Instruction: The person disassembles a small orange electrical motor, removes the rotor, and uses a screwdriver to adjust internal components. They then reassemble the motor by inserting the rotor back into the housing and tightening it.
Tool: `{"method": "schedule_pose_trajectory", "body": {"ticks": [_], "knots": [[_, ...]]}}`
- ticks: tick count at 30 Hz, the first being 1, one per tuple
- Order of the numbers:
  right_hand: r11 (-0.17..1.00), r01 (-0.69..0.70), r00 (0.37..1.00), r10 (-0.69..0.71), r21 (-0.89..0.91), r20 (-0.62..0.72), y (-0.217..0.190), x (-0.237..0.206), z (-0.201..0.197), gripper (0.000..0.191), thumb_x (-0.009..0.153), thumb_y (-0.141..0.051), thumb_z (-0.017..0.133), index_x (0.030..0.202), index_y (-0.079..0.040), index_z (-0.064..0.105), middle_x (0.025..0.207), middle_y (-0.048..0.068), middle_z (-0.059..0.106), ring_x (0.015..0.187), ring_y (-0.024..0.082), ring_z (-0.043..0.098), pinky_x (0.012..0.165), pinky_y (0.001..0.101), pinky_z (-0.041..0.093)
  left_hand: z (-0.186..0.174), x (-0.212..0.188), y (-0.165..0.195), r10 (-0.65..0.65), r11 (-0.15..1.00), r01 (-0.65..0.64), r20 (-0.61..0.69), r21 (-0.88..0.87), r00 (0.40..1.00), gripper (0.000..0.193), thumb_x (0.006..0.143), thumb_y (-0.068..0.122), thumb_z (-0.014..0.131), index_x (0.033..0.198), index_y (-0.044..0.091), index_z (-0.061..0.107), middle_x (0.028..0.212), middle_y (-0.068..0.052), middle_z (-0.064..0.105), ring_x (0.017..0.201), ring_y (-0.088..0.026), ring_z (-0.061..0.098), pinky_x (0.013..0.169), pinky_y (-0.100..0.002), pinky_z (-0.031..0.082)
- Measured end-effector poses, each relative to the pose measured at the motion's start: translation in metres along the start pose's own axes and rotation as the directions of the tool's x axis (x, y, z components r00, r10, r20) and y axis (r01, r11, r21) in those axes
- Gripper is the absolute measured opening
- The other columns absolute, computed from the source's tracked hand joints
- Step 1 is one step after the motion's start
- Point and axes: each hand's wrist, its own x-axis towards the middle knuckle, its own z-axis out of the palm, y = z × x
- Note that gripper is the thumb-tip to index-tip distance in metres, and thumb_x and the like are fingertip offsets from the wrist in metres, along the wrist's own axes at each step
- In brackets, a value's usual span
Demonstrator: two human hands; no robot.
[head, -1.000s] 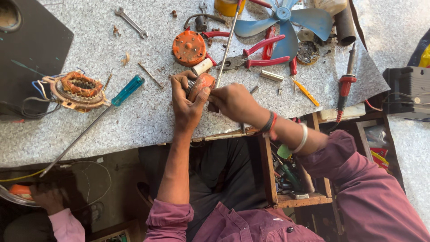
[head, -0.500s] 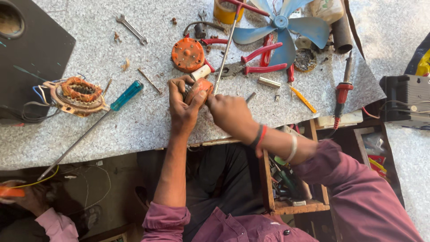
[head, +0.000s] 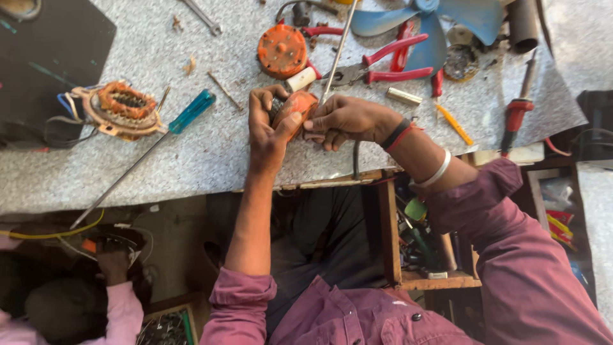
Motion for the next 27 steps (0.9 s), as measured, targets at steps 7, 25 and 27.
{"method": "schedule_pose_trajectory", "body": {"ticks": [7,25,27], "knots": [[0.232,-0.023,0.753,-0.636,-0.973,-0.17,0.028,0.0,0.039,0.017,0.091,-0.021,0.073,0.092,-0.005,0.078,0.075,0.013,0.074,0.066,0.03,0.07,0.063,0.0403,0.055,-0.005,0.006,-0.017,0.032,0.977,-0.021,-0.047,0.214,0.998,0.036,0.093,0.013,0.074,0.115,0.006,0.045,0.111,-0.003,0.043,0.104,-0.013,0.042,0.101,-0.029,0.043],[0.336,0.177,0.421,-0.875,-0.925,-0.238,0.068,-0.043,0.068,0.029,0.103,-0.008,0.074,0.132,-0.006,0.069,0.103,0.013,0.069,0.075,0.025,0.068,0.068,0.035,0.055,-0.019,-0.024,-0.022,0.094,0.991,-0.09,-0.034,0.094,0.995,0.039,0.099,0.021,0.074,0.116,0.008,0.042,0.113,-0.002,0.042,0.099,-0.009,0.044,0.092,-0.022,0.049],[0.357,0.165,0.406,-0.874,-0.919,-0.266,0.071,-0.035,0.067,0.026,0.103,-0.011,0.077,0.126,-0.006,0.066,0.104,0.012,0.071,0.077,0.025,0.069,0.068,0.0346,0.055,-0.02,-0.024,-0.025,0.096,0.991,-0.093,-0.033,0.098,0.995,0.039,0.099,0.021,0.074,0.117,0.007,0.042,0.114,-0.002,0.041,0.097,-0.008,0.043,0.09,-0.021,0.048]]}}
